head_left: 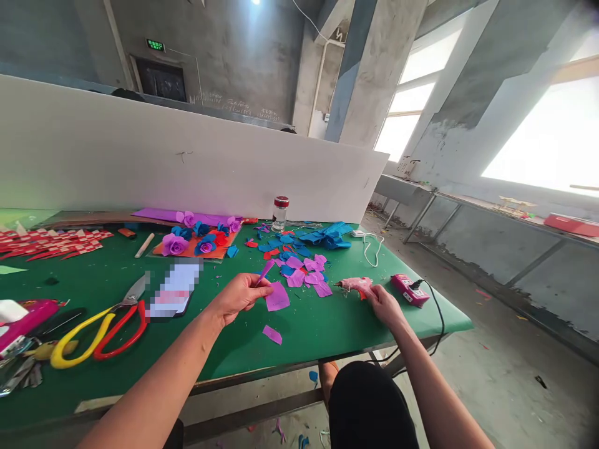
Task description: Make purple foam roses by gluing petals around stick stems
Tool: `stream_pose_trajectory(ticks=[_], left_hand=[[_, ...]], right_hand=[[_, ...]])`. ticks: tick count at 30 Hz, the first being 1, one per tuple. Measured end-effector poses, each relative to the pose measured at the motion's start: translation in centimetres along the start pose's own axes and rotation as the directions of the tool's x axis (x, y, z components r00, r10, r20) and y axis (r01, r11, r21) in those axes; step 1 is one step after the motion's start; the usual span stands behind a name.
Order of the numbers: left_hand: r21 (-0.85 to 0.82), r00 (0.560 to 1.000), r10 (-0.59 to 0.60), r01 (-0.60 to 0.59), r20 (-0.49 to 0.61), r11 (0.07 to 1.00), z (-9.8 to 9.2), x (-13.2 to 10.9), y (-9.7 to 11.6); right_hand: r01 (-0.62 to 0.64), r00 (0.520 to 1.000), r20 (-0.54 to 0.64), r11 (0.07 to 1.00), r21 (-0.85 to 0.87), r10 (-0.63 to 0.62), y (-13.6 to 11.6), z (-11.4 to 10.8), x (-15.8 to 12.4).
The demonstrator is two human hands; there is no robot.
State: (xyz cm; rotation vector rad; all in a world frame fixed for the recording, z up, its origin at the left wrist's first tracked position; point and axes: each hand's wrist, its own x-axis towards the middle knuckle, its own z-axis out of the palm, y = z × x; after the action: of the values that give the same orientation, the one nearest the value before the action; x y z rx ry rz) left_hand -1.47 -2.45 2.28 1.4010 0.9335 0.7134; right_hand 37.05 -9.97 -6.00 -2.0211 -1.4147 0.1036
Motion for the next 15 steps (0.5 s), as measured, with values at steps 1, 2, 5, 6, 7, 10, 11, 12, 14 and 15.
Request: stream_pose_trajectory(ticks=[1, 2, 5, 6, 7, 10, 11, 12, 14, 15], left_hand=[[-0.001, 1.0, 0.004, -0.004, -0.008, 1.0, 0.0, -0.2, 0.1], [-0.004, 1.0, 0.007, -0.007, -0.016, 1.0, 0.1, -0.3, 0.2], [-0.012, 0.999, 0.021, -0.021, -0.037, 1.0, 0.2, -0.8, 0.4], [-0.009, 0.999, 0.028, -0.028, -0.039, 1.0, 0.1, -0.9, 0.5], [-0.002, 0.998, 0.036, -0.036, -0.041, 0.999, 0.1, -1.0, 0.5], [0.057, 0.996, 0.063, -0.06, -0.062, 0.997, -0.2, -1.0, 0.5], [0.084, 0.994, 0.078, -0.071, -0.075, 0.994, -0.3, -0.9, 0.5], [0.112, 0.991, 0.097, -0.087, -0.087, 0.99, -0.4, -0.9, 0.4], [0.162, 0.986, 0.137, -0.12, -0.099, 0.979, -0.7, -0.8, 0.3], [0.18, 0.983, 0.154, -0.134, -0.1, 0.975, -0.8, -0.7, 0.2]], right_hand=[[0.006, 1.0, -0.004, 1.0, -0.007, -0.006, 0.0, 0.1, -0.2], [0.012, 1.0, -0.007, 1.0, -0.019, -0.013, -0.2, 0.2, -0.4], [-0.002, 0.995, -0.102, 0.999, -0.048, -0.003, -2.0, 0.1, -0.8], [-0.016, 0.986, -0.167, 0.999, -0.036, 0.01, -3.3, 0.0, -1.0], [-0.007, 0.979, -0.205, 1.0, 0.017, 0.01, -5.0, 0.1, -1.2], [0.059, 0.989, 0.092, 0.886, 0.46, -0.114, -11.5, 0.7, -2.2], [0.038, 0.951, 0.223, 0.798, 0.602, -0.214, -13.8, 1.2, -2.6], [-0.017, 0.893, 0.336, 0.724, 0.69, -0.299, -15.9, 1.8, -3.0], [-0.102, 0.816, 0.449, 0.673, 0.733, -0.365, -19.1, 3.1, -3.7], [-0.104, 0.807, 0.464, 0.685, 0.721, -0.365, -20.2, 3.8, -3.9]])
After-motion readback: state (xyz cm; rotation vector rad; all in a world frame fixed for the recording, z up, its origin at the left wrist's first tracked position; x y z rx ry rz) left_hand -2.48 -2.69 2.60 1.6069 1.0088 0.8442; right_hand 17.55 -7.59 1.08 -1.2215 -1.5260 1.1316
